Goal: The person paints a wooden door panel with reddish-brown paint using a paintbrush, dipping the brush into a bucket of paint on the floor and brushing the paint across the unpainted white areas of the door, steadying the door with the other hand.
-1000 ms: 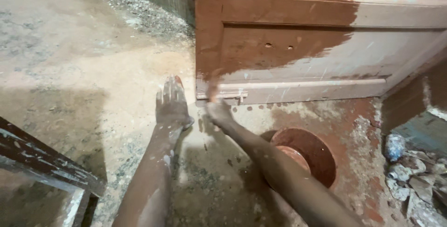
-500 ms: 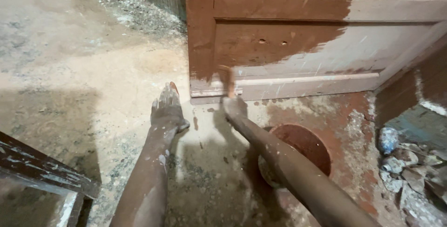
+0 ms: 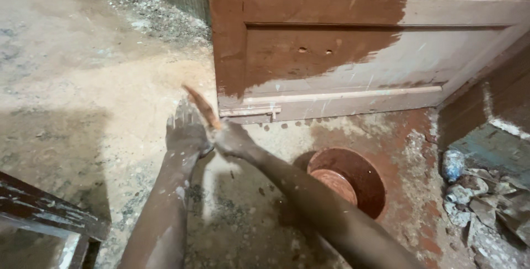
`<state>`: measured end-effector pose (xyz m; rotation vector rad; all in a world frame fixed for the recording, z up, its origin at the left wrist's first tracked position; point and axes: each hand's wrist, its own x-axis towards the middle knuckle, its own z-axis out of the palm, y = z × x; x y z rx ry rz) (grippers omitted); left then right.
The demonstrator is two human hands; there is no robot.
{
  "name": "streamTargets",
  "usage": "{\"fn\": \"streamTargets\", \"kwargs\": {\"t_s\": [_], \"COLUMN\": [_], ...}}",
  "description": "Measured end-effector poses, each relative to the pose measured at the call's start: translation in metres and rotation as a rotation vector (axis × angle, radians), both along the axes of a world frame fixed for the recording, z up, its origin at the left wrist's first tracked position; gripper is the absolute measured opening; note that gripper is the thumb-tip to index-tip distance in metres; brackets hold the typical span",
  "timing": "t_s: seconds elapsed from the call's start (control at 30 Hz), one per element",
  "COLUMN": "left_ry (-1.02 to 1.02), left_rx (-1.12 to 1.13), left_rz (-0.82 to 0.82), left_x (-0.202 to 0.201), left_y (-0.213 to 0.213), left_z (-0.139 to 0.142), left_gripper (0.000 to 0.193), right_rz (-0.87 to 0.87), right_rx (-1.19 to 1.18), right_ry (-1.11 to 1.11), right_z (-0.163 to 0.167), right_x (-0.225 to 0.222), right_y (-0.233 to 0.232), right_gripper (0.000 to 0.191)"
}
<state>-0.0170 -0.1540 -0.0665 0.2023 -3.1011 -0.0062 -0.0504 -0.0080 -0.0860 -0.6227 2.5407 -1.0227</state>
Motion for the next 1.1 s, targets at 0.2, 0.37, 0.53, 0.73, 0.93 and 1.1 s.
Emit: {"fn": "streamTargets", "kwargs": {"t_s": [0.2,0.37,0.53,0.73,0.93,1.1], "left_ry": [-0.119,-0.025,-0.017,0.11,0.089,0.075], "left_rx": [0.08,0.057,-0.036,-0.005,-0.034,-0.13], "left_rz": [-0.012,-0.11,-0.132,-0.16,-0.152,-0.199], "left_x": [-0.01,-0.013,-0.016,-0.025,-0.028,-0.036], "left_y": [0.073,0.123,0.142,0.137,0.14,0.161], "left_z": [0.023,0.025,0.015,-0.01,-0.035,-0.03], "left_gripper": [0.121,0.118,0.118,0.094,0.088,0.087], "right_rz": [-0.411,-0.893,-0.838,-0.276,-0.179,-0.912], "right_rx": [-0.071,-0.127,-0.166,-0.054,-0.002,-0.18], "right_ry": [-0.004,-0.025,0.006,0.112,0.051,-0.125], "right_z": [-0.011,-0.001,-0.005,-0.001,-0.011,-0.03], "right_x": [-0.049,-0.051,-0.066,-0.051,-0.051,-0.069], "right_y": [0.161,0.285,0.263,0.163,0.189,0.273], "right_gripper": [0.031,0.032,0.042,0.036,0.043,0.04]}}
